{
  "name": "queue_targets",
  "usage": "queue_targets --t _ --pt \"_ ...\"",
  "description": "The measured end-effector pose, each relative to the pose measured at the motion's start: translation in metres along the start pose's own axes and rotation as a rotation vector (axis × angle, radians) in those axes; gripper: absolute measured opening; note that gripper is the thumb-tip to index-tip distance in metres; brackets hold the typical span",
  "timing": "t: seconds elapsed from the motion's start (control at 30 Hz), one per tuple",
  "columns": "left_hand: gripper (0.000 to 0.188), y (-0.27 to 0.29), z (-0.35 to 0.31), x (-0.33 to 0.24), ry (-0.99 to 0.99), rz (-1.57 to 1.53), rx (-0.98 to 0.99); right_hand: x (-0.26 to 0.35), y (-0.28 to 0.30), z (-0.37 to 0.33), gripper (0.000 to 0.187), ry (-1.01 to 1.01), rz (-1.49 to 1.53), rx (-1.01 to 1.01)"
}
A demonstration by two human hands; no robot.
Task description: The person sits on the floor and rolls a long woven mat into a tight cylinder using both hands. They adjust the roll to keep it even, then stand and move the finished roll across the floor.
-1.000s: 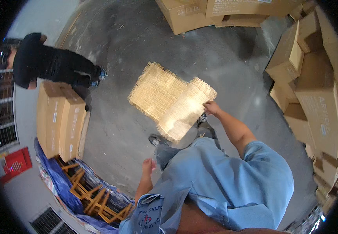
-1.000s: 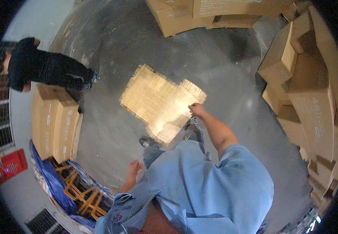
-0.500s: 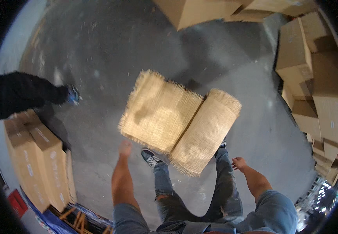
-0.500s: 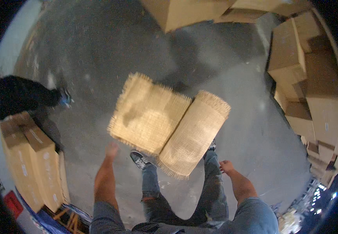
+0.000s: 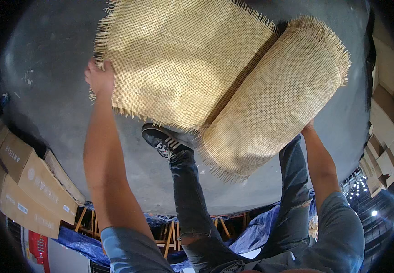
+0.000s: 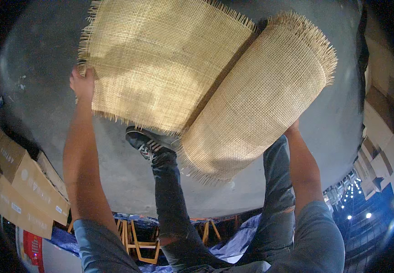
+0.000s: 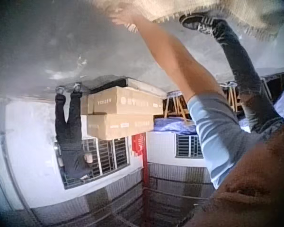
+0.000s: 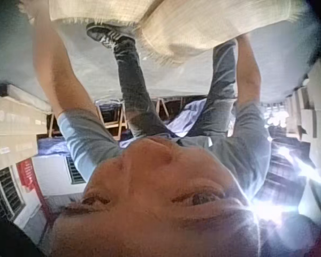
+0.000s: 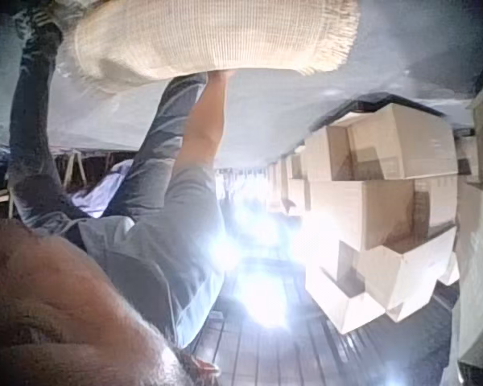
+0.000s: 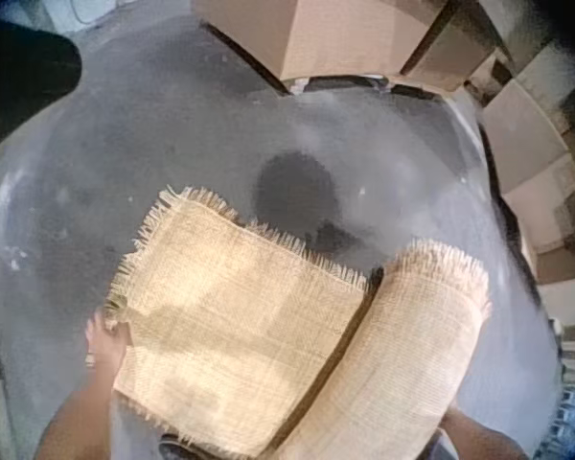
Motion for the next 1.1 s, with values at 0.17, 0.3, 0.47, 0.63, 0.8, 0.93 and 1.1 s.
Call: queue_targets --t 0.17,0.3,0.47,0.63,0.8,0.93,1.1 --pt "0.081 -0.020 0.040 -0.049 0.031 -0.073 0.166 0.030 -0.023 -0.037 0.069 0.133 0.043 -0.034" --pt "0.079 0.008 0.050 -0.021 0.093 -0.160 0.320 -0.009 -0.111 -0.105 0.078 0.220 -0.124 -0.050" --pt "0.055 0.034 0.040 -0.012 0.145 -0.359 0.777 0.004 -0.182 -0.202 0.060 0.441 -0.726 0.367" --pt "0.044 0.065 0.033 -0.046 0.215 -0.490 0.950 -0.002 -0.177 -0.118 0.062 0.183 -0.660 0.122" --pt "0.062 0.072 0.034 -0.022 0.120 -0.511 0.908 -0.024 -0.243 -0.043 0.077 -0.129 -0.360 0.329" --pt "0.083 0.063 0.026 -0.033 0.302 -0.657 0.893 -0.048 -0.315 -0.032 0.087 -0.297 -0.084 0.347" --pt "0.100 0.087 0.016 -0.043 0.179 -0.624 1.095 -0.095 -0.371 -0.045 0.089 -0.214 -0.018 0.384"
Point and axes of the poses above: each hand's wrist, its own z-axis towards the middle knuckle, its own y-axis out of the back of the hand, x = y × z, the point moved 4 cm from there along z, towards the middle knuckle, and after that the axes turned 7 degrees about z, right-handed, at the moved point
